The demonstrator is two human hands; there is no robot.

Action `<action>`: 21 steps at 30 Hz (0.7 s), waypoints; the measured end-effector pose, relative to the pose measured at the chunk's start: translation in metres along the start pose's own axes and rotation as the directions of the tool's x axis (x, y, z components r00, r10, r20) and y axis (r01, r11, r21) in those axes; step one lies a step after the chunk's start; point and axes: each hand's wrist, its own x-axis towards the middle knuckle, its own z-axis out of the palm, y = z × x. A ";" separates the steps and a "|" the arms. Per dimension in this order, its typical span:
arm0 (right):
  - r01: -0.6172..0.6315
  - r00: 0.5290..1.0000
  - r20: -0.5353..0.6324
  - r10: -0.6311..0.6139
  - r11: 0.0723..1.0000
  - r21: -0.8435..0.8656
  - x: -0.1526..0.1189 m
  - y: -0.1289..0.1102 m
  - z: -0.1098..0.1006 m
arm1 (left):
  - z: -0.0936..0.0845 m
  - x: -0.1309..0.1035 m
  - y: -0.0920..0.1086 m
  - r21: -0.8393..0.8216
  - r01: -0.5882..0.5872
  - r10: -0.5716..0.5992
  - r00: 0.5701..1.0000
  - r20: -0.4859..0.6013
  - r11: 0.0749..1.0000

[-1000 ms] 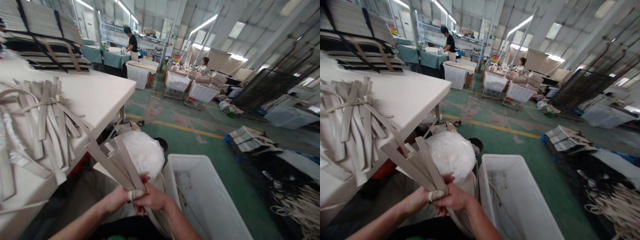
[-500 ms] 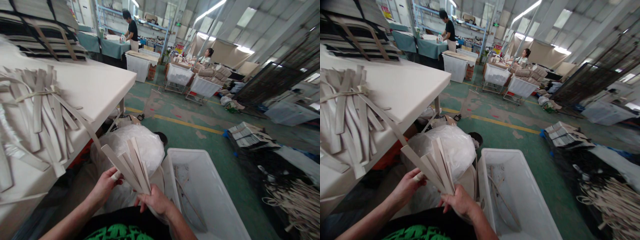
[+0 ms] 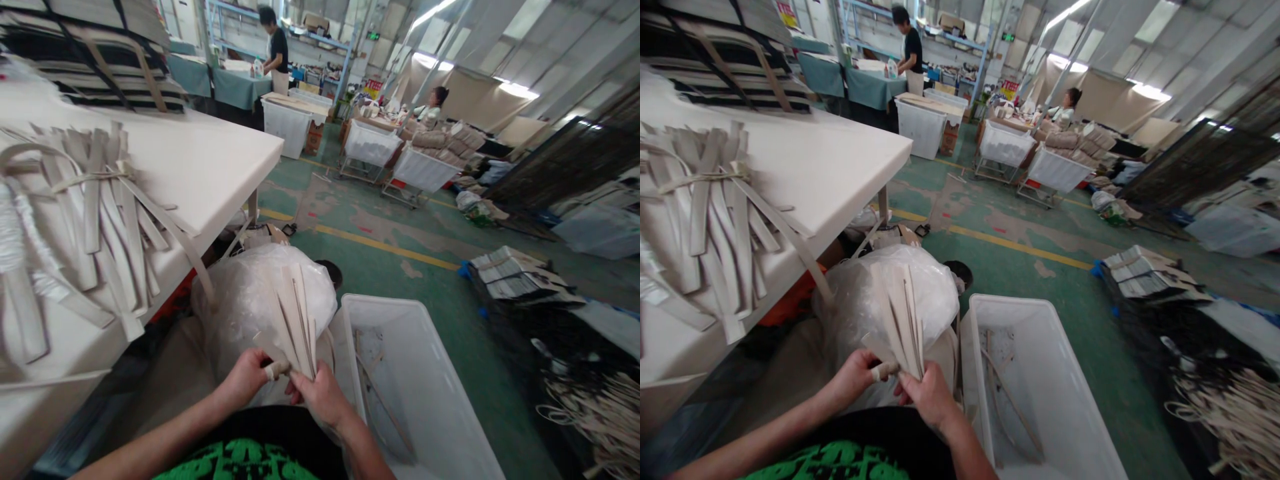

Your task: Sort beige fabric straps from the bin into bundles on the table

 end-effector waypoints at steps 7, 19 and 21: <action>-0.043 0.955 -0.267 0.128 0.952 0.302 -0.011 0.013 -0.025 | -0.053 0.015 -0.041 0.166 0.140 -0.102 0.971 -0.217 0.976; -0.215 0.967 0.019 0.255 0.769 0.602 -0.019 0.027 -0.032 | -0.112 0.034 -0.071 0.391 0.303 -0.140 0.909 -0.392 0.869; -0.220 0.975 0.110 0.192 0.793 0.568 -0.018 0.021 -0.025 | -0.108 0.033 -0.066 0.439 0.279 -0.124 0.929 -0.349 0.854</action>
